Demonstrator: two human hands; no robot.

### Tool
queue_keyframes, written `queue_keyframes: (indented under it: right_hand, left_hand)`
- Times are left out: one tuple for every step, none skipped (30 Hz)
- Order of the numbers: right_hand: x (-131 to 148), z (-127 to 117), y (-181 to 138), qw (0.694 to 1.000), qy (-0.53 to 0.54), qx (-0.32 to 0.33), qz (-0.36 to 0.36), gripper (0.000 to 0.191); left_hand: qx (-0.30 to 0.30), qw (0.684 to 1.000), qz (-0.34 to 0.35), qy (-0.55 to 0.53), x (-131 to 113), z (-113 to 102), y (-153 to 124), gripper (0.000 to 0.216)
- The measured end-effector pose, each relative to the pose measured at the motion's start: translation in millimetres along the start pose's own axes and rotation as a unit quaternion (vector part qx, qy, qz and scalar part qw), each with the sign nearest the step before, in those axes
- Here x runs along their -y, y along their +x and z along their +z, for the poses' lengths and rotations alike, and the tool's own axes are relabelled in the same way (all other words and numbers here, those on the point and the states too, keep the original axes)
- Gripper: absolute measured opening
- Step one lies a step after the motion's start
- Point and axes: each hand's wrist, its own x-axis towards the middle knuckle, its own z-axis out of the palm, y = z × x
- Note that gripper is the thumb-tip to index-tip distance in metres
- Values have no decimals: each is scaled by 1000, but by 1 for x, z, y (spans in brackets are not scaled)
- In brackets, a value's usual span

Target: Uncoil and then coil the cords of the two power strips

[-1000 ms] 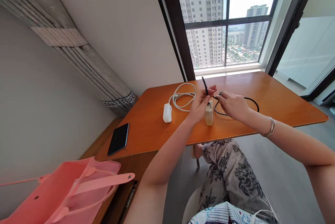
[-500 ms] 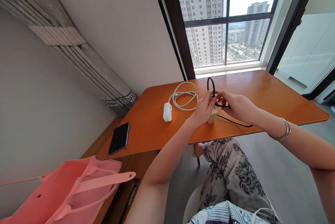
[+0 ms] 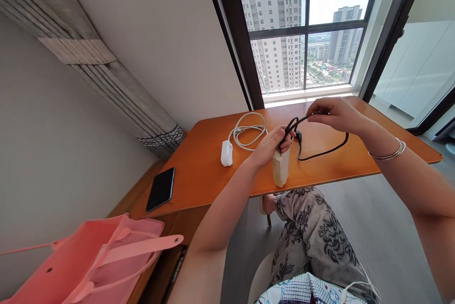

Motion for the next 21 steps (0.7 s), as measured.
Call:
queue_keyframes:
  right_hand:
    - [-2, 3, 3, 1000, -4, -18, -2, 34]
    - [-3, 7, 6, 999, -10, -30, -6, 34]
    - [-4, 12, 8, 999, -16, -38, -11, 33]
    - [-6, 17, 9, 999, -19, -42, -17, 34]
    - [-7, 22, 10, 999, -20, -45, -21, 34]
    - [-8, 27, 10, 998, -19, -48, -24, 35]
    - [-8, 31, 9, 998, -17, -50, -26, 36]
    - [-8, 35, 8, 998, -15, -52, -26, 37]
    - [-8, 39, 7, 998, -11, -52, -25, 38]
    - [-8, 42, 6, 998, -6, -52, -23, 39]
    - [-8, 46, 4, 998, 3, -53, -19, 39]
    - [-8, 49, 2, 998, 18, -55, -12, 40]
    - [-9, 52, -1, 997, 41, -57, 0, 41]
    - [-10, 55, -4, 995, 75, -57, 16, 41]
    - [-13, 57, -7, 991, 119, -52, 37, 41]
    - [-16, 58, -11, 983, 171, -39, 62, 40]
    - [-21, 57, -14, 971, 224, -20, 86, 39]
    - [-27, 55, -18, 956, 271, -1, 109, 37]
    - [-33, 52, -21, 944, 306, 8, 126, 36]
    - [-39, 48, -23, 936, 325, 2, 137, 35]
    - [-45, 43, -23, 934, 327, -22, 141, 33]
  left_hand:
    - [8, 1000, -2, -15, -2, 2, -1, 51]
    - [12, 1000, -4, -28, -3, 4, -2, 50]
    - [12, 999, -4, -42, -4, 5, -3, 50]
    - [10, 998, -5, -56, -5, 6, -3, 50]
    - [5, 998, -6, -70, -5, 7, -4, 49]
    - [0, 997, -7, -81, -4, 8, -4, 49]
    - [-6, 996, -6, -86, -4, 8, -5, 49]
    - [-12, 996, -3, -87, -4, 7, -5, 49]
    - [-20, 996, 1, -84, -3, 7, -5, 50]
    - [-26, 997, 5, -77, -4, 6, -6, 52]
    - [-33, 997, 11, -68, -4, 4, -7, 54]
    - [-40, 997, 17, -59, -6, 2, -7, 56]
    - [-49, 997, 25, -51, -7, 0, -9, 57]
    - [-61, 997, 35, -45, -9, -3, -10, 57]
    - [-76, 995, 48, -40, -11, -6, -12, 56]
    - [-94, 993, 62, -36, -13, -9, -14, 54]
    - [-113, 990, 76, -34, -15, -12, -17, 52]
    - [-128, 987, 87, -34, -16, -16, -19, 51]
    - [-139, 985, 93, -36, -16, -18, -21, 50]
    - [-144, 984, 95, -40, -17, -21, -23, 49]
    - [-145, 984, 94, -41, -16, -22, -24, 49]
